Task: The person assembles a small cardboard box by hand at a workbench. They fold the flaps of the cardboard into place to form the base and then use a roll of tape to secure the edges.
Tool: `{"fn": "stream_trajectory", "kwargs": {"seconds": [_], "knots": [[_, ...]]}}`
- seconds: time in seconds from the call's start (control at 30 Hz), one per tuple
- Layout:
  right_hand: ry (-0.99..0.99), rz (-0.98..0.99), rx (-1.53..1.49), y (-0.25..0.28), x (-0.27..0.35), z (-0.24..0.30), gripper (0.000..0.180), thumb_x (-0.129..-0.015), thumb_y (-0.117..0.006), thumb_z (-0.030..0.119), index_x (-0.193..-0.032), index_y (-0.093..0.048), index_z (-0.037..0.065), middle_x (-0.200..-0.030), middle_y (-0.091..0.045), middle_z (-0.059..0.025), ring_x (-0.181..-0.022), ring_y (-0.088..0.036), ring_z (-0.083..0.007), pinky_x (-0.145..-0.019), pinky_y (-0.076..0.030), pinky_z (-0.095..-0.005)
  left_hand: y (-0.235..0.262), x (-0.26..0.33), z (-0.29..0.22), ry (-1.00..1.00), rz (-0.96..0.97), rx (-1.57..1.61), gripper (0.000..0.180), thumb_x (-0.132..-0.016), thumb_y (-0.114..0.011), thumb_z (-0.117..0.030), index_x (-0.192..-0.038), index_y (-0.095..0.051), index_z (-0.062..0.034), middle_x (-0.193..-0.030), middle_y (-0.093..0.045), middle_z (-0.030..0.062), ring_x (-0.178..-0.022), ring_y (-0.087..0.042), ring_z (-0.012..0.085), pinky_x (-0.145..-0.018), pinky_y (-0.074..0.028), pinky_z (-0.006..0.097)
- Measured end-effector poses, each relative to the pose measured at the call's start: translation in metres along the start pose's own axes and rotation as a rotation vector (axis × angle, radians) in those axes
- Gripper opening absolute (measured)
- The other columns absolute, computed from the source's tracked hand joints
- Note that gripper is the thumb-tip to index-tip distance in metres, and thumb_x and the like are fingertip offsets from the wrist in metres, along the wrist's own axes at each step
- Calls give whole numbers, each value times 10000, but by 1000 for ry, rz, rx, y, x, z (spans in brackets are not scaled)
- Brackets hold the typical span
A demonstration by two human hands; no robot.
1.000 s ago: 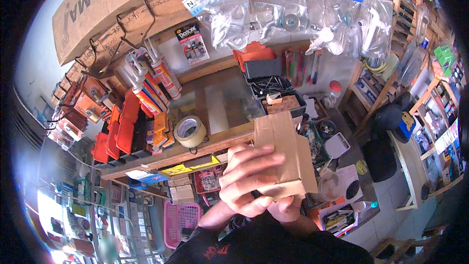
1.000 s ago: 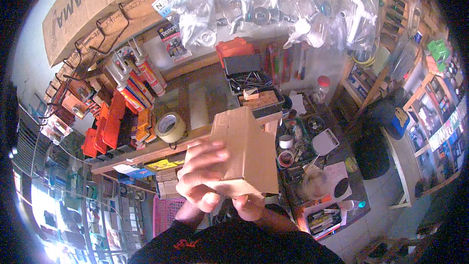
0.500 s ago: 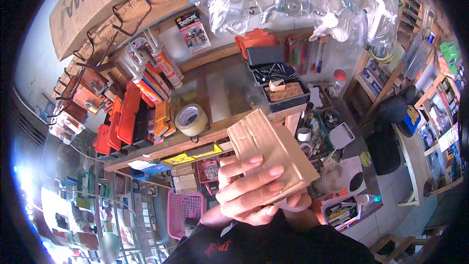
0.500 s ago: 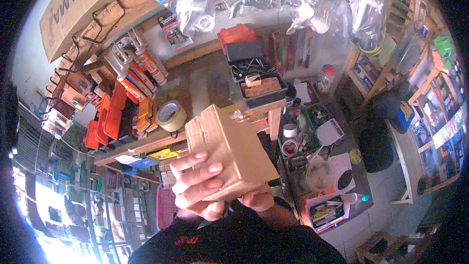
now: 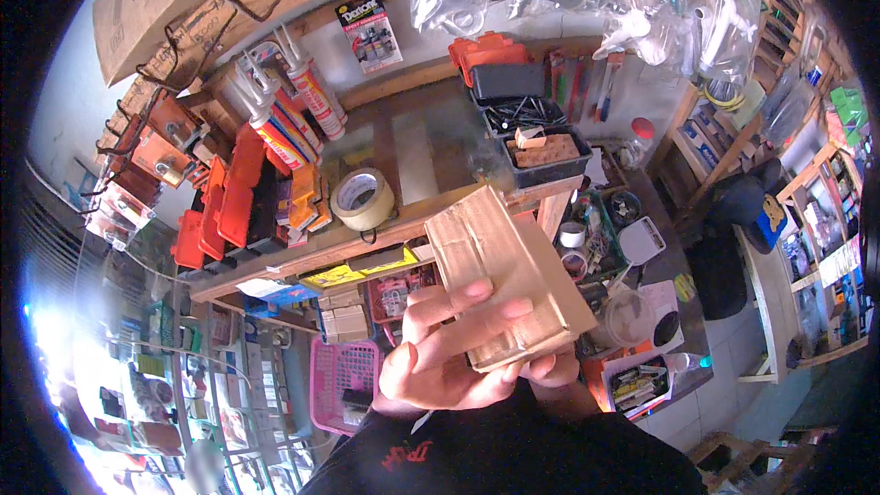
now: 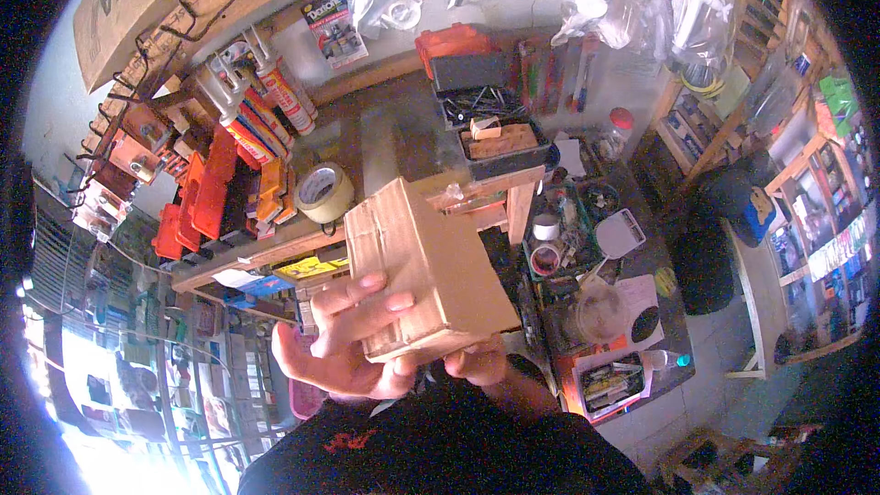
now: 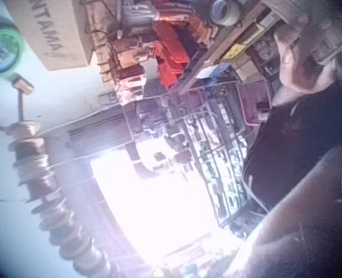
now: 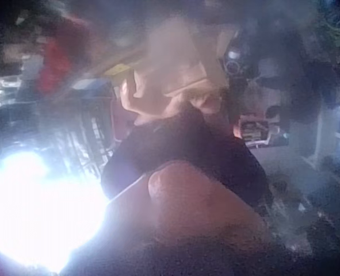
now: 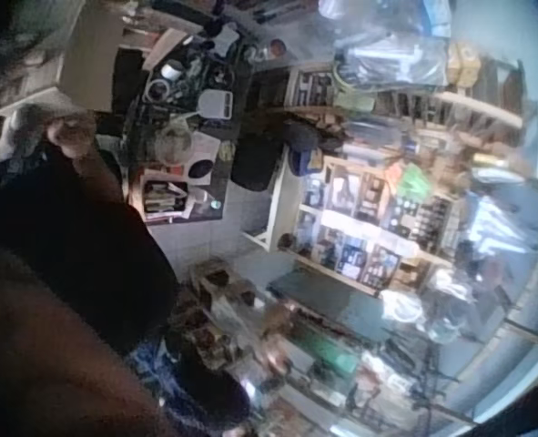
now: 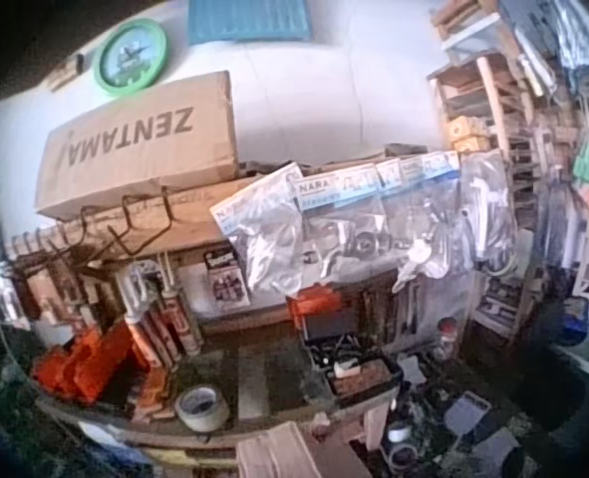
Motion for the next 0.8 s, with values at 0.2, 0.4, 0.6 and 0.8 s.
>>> {"fn": "stream_trajectory", "kwargs": {"seconds": [0.2,0.4,0.6,0.8], "knots": [[-14,-16,9,-7,-7,-17,612,-902,-671,341,-1369,-434,23,-1274,-519,-144,-1187,-505,-280,-1021,-415,-453,-2,-5,-11,-30,7,15,641,-825,-743,-217,-1337,-420,-5,-985,-727,162,-1017,-621,357,-865,-487,432],[-16,-36,16,-13,-4,-34,585,-911,-662,334,-1355,-444,22,-1236,-538,-141,-1152,-523,-272,-1004,-427,-443,0,-2,-15,-29,87,-16,502,-810,-755,-200,-1224,-542,-12,-990,-729,149,-1025,-620,347,-873,-489,429],[0,-41,-9,-14,-3,-26,558,-920,-653,327,-1342,-454,20,-1198,-557,-137,-1117,-542,-264,-986,-439,-432,10,0,-19,54,52,-7,174,-780,-764,-163,-909,-696,-67,-1038,-729,124,-1081,-602,331,-891,-491,451],[-5,-59,-4,-12,-5,-32,532,-929,-645,320,-1329,-464,19,-1159,-576,-133,-1082,-560,-256,-968,-450,-422,6,10,-23,55,132,-185,160,-816,-733,-277,-901,-706,-145,-1137,-704,113,-1223,-511,420,-1012,-380,574]]}}
Point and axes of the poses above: each hand's wrist, its own x-axis away from the middle knuckle, its own y-axis out of the back of the hand, z = x × y, the point moved 10 cm from there along -x, towards the middle knuckle
